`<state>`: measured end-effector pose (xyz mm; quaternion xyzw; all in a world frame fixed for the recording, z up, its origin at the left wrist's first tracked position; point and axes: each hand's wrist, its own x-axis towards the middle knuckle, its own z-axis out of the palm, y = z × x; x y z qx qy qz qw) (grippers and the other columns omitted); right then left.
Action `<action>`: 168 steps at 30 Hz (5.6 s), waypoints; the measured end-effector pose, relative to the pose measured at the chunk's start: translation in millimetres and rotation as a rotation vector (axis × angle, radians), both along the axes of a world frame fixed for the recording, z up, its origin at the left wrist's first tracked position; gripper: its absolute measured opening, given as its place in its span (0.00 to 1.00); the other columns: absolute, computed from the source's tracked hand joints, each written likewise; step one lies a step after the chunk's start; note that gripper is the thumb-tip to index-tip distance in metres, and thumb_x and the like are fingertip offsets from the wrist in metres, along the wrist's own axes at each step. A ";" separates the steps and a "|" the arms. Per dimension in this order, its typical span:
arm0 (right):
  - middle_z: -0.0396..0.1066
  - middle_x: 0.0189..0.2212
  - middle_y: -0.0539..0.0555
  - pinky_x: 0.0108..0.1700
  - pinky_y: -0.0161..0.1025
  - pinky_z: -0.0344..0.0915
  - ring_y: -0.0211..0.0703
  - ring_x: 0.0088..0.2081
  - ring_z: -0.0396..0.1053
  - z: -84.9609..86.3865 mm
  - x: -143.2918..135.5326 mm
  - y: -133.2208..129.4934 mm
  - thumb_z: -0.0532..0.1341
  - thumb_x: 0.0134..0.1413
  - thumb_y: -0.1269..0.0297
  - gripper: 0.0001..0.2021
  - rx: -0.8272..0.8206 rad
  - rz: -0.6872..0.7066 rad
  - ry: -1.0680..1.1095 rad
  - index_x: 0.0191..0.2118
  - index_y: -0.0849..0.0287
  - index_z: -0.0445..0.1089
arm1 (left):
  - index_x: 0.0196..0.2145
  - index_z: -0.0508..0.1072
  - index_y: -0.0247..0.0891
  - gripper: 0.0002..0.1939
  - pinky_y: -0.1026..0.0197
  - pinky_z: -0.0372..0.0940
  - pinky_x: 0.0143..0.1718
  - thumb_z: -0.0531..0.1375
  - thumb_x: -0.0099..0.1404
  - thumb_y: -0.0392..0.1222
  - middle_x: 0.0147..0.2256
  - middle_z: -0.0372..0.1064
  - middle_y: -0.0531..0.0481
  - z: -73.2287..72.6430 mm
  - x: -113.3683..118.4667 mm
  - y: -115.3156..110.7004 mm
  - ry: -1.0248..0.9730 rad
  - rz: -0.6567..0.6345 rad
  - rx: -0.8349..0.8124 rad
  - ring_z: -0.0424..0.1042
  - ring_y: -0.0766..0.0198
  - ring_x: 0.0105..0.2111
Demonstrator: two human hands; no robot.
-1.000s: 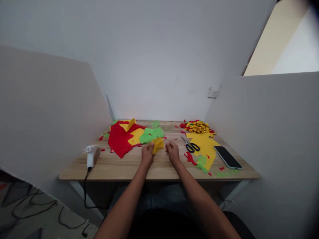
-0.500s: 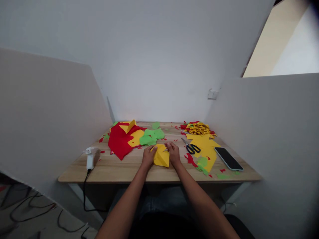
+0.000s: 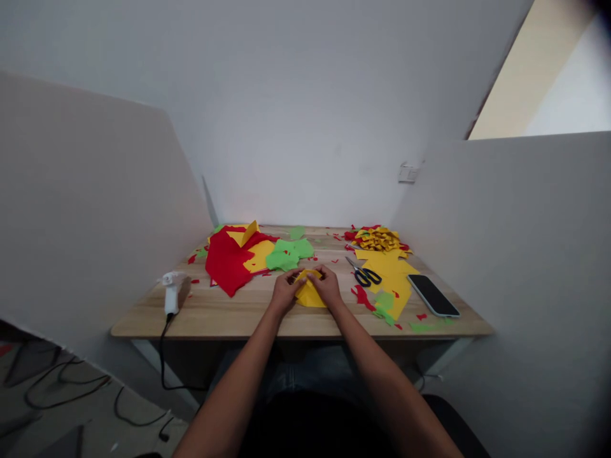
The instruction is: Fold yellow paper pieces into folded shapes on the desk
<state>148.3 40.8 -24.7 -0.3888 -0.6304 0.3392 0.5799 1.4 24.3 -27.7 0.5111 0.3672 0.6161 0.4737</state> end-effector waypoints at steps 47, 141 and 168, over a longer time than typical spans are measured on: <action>0.74 0.42 0.55 0.49 0.43 0.64 0.44 0.46 0.68 14.0 27.9 -95.7 0.59 0.60 0.69 0.07 0.659 0.061 -0.698 0.39 0.54 0.74 | 0.30 0.74 0.41 0.06 0.58 0.63 0.42 0.59 0.60 0.32 0.35 0.72 0.48 22.9 -31.3 -89.0 1.043 0.141 0.482 0.69 0.60 0.38; 0.66 0.25 0.51 0.35 0.39 0.54 0.41 0.29 0.62 18.6 -7.2 1.7 0.53 0.63 0.67 0.12 -0.045 0.123 -1.015 0.27 0.59 0.64 | 0.55 0.68 0.54 0.20 0.48 0.39 0.66 0.55 0.66 0.47 0.60 0.61 0.60 19.9 -45.5 -65.1 1.412 -0.080 0.052 0.49 0.56 0.65; 0.68 0.26 0.51 0.35 0.38 0.54 0.41 0.29 0.63 19.9 -5.0 2.2 0.54 0.64 0.61 0.13 -0.093 0.143 -0.996 0.28 0.58 0.65 | 0.56 0.68 0.49 0.22 0.48 0.41 0.65 0.57 0.64 0.47 0.60 0.61 0.54 20.8 -48.6 -65.9 1.351 -0.043 0.016 0.55 0.54 0.62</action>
